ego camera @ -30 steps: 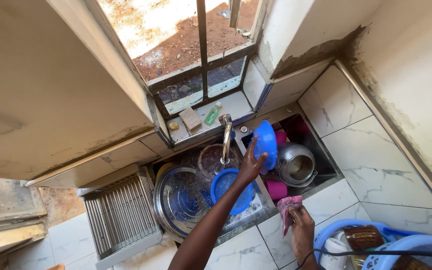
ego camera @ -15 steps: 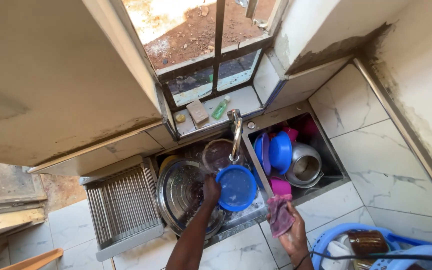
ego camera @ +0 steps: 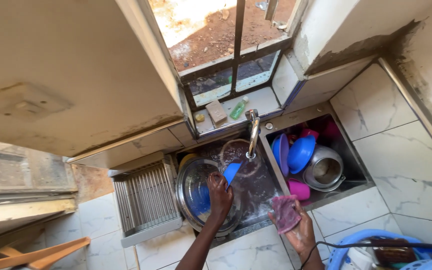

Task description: The person washes a green plastic bowl, a red grater, a purple bowl, and a blue bowl in a kitchen sink using a pink sponge and running water. The person scrubs each item thoroughly and rinses them under the tap.

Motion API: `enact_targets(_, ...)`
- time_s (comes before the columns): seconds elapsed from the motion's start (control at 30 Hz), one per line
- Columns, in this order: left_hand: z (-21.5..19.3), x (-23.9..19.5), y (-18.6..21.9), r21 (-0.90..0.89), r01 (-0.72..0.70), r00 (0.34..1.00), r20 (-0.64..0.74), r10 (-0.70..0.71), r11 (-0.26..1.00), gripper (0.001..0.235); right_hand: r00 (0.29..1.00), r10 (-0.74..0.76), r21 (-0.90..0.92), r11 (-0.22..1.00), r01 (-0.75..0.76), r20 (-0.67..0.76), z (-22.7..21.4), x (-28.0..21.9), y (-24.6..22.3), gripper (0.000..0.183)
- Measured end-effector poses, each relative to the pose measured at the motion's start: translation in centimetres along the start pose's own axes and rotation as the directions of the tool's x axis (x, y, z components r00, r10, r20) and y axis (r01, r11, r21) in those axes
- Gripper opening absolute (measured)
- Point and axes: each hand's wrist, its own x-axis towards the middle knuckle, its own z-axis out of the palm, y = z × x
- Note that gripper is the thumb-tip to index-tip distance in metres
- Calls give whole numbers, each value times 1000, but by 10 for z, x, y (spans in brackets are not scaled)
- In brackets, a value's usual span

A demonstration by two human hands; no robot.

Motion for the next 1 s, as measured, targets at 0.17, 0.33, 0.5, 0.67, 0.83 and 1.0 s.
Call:
enact_targets(0.17,-47,-8,13,-87,168,985,-25,-171,982,20,999,3,-488,873,17,41,55,-17,30,72)
enact_targets(0.33,-70,-10,-2,-263,642,760,97,-642,720,26,949,-11,-930,198,311,315,95,8,85,86)
enact_targets(0.5,-75,-8,-14,-472,721,617,105,-780,507,55,587,211,-492,-370,788,782,71,65,125,65)
enact_targets(0.67,-100,5,21,-476,750,592,176,-786,458,43,808,131,-790,-169,589,574,77,44,166,60)
enact_targets(0.83,-76,-2,-5,-421,714,681,230,-695,560,36,455,-18,-436,-320,841,891,59,134,143,46)
enact_targets(1.0,-97,16,19,-403,768,575,91,-813,498,57,696,-112,-704,-48,709,709,21,86,190,34)
